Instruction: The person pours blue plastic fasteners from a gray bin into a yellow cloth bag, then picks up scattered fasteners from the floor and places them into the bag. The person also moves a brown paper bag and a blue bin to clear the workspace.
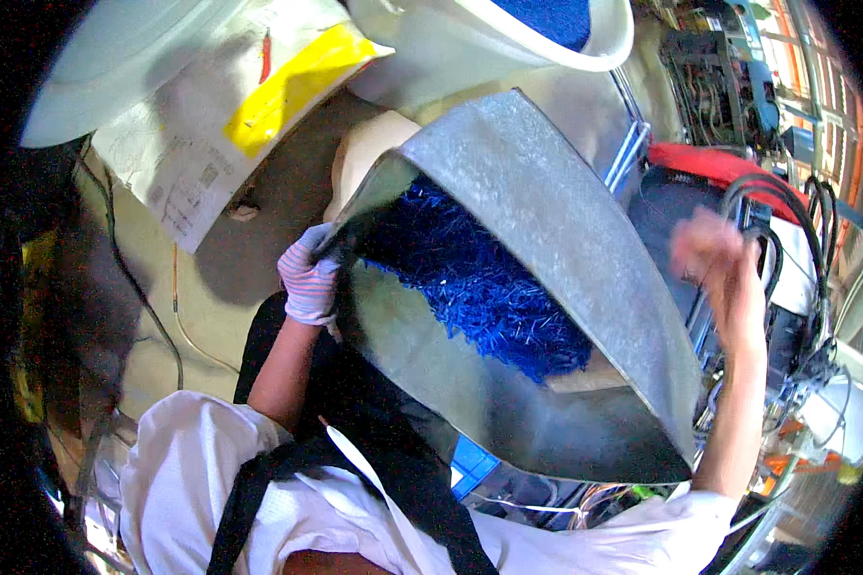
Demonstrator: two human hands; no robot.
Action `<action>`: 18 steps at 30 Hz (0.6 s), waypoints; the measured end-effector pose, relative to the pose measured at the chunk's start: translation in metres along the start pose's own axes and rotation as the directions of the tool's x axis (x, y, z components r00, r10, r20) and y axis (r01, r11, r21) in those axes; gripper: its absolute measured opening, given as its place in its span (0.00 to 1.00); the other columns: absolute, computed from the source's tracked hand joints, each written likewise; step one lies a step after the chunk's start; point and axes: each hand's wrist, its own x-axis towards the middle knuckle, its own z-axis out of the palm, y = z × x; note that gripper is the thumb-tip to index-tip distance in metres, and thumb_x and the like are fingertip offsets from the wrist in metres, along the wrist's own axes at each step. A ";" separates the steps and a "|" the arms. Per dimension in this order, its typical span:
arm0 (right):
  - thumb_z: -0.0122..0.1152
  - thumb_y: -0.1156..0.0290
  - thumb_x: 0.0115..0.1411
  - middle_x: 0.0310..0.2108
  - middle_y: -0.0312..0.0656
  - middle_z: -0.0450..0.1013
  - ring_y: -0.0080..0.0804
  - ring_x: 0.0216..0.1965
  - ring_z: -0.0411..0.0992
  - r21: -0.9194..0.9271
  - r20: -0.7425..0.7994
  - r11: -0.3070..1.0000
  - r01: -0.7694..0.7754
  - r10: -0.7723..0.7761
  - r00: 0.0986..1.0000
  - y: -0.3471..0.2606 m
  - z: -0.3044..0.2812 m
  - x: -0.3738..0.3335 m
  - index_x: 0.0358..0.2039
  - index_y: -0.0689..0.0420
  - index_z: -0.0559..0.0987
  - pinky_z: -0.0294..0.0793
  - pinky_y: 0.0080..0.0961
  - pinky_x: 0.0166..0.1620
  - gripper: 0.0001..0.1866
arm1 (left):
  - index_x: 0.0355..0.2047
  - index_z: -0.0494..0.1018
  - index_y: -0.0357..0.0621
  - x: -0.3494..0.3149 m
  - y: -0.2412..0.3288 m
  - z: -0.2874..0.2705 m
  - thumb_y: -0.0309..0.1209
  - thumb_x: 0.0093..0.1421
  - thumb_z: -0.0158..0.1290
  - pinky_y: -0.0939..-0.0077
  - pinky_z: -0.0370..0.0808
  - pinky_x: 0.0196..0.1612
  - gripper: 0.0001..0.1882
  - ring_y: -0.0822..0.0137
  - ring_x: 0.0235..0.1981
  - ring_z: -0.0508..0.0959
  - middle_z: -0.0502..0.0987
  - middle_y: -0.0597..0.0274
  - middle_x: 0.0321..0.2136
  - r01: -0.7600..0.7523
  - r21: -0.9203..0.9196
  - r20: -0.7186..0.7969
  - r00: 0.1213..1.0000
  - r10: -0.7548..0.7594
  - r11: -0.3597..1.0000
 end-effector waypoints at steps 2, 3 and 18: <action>0.30 0.36 0.58 0.56 0.48 0.58 0.36 0.56 0.58 -0.396 -0.197 0.847 -0.354 0.298 0.934 0.050 -0.033 0.013 0.56 0.60 0.61 0.54 0.33 0.57 0.41 | 0.32 0.75 0.45 0.009 -0.004 0.009 0.33 0.44 0.58 0.69 0.72 0.30 0.13 0.56 0.25 0.77 0.76 0.54 0.24 0.045 -0.069 -0.019 0.999 -0.047 0.997; 0.34 0.37 0.58 0.60 0.47 0.53 0.36 0.58 0.54 -0.543 -0.310 0.685 -0.486 0.375 0.874 0.076 -0.048 0.034 0.58 0.60 0.60 0.51 0.30 0.59 0.41 | 0.32 0.75 0.45 0.011 -0.007 0.010 0.33 0.44 0.58 0.69 0.72 0.30 0.13 0.55 0.25 0.76 0.76 0.54 0.23 0.011 -0.013 -0.055 0.998 -0.011 1.000; 0.35 0.38 0.58 0.37 0.53 0.73 0.40 0.40 0.70 -0.629 0.231 0.766 -0.132 0.347 0.909 0.147 0.078 0.264 0.36 0.69 0.76 0.64 0.32 0.47 0.40 | 0.29 0.73 0.43 -0.122 -0.071 -0.020 0.34 0.50 0.56 0.67 0.70 0.29 0.09 0.52 0.25 0.75 0.75 0.51 0.24 0.518 0.166 -0.569 0.745 -0.348 0.839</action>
